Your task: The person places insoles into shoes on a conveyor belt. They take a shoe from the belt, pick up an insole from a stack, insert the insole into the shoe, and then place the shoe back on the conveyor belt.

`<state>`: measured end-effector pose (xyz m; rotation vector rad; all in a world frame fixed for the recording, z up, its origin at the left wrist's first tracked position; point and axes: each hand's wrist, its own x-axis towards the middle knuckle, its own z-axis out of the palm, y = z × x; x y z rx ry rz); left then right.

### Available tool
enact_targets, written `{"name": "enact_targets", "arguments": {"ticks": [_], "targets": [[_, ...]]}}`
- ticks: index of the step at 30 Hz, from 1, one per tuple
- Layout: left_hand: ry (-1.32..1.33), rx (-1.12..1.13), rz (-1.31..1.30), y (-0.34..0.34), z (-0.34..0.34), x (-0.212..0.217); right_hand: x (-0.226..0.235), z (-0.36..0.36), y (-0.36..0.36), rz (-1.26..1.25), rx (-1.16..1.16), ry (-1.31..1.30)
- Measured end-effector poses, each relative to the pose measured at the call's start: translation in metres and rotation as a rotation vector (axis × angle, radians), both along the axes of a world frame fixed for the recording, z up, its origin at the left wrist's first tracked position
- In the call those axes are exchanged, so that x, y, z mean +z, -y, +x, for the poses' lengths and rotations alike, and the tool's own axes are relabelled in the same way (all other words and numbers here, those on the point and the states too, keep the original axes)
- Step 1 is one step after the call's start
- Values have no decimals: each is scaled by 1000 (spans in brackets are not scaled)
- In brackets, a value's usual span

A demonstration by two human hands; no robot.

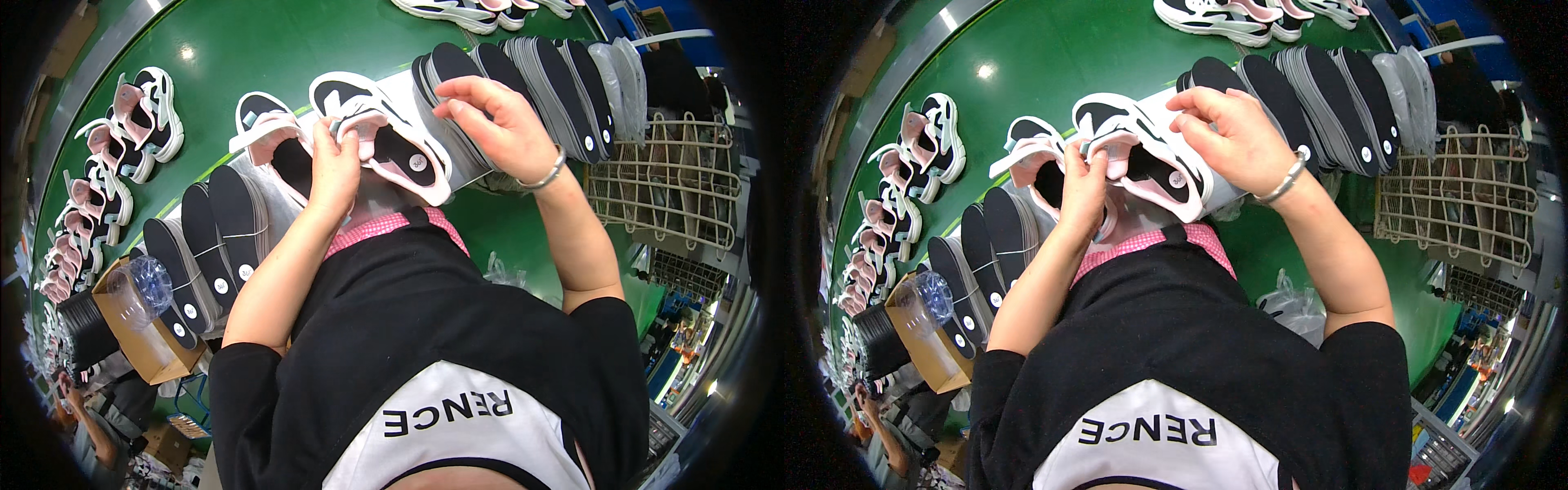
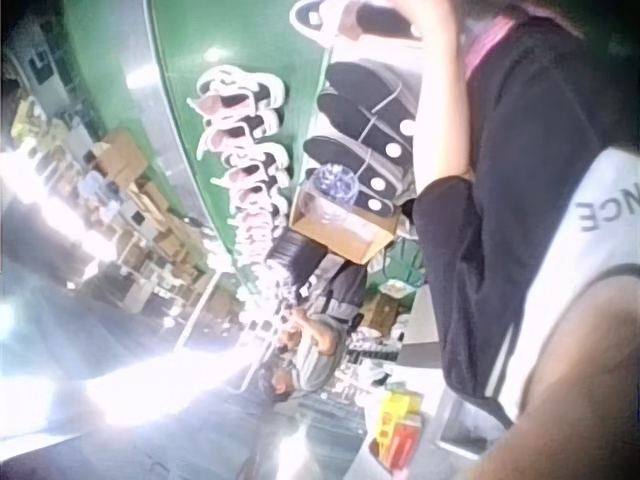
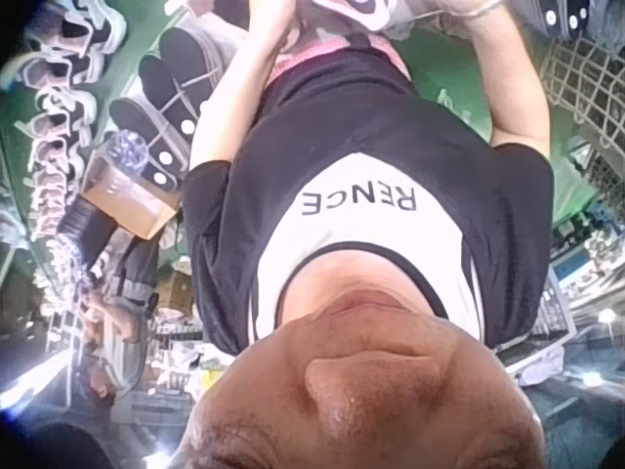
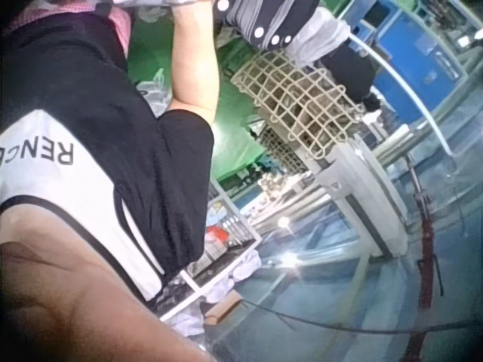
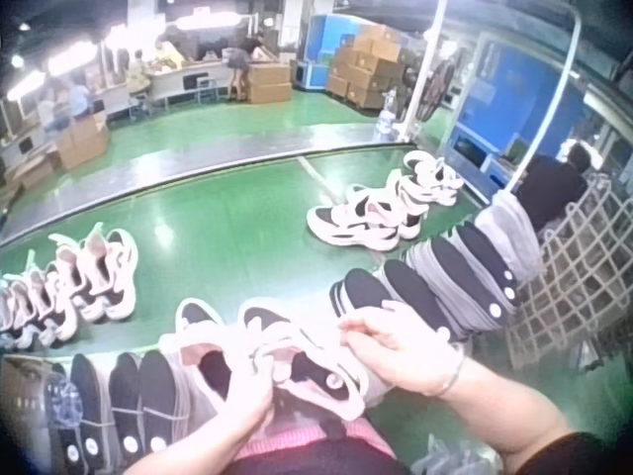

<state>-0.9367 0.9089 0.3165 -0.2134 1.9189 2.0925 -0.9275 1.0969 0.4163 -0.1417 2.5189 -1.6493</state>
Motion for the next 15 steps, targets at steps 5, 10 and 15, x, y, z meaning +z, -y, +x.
{"name": "enact_targets", "arguments": {"ticks": [5,10,15], "targets": [[-28,-23,11,-9,-5,8,-15,29,23,920,538,82],[-99,-57,-95,-25,-20,4,-68,7,33,1091,641,382],[-109,-64,-178,-27,-25,-5,-67,-2,19,982,704,413]]}}
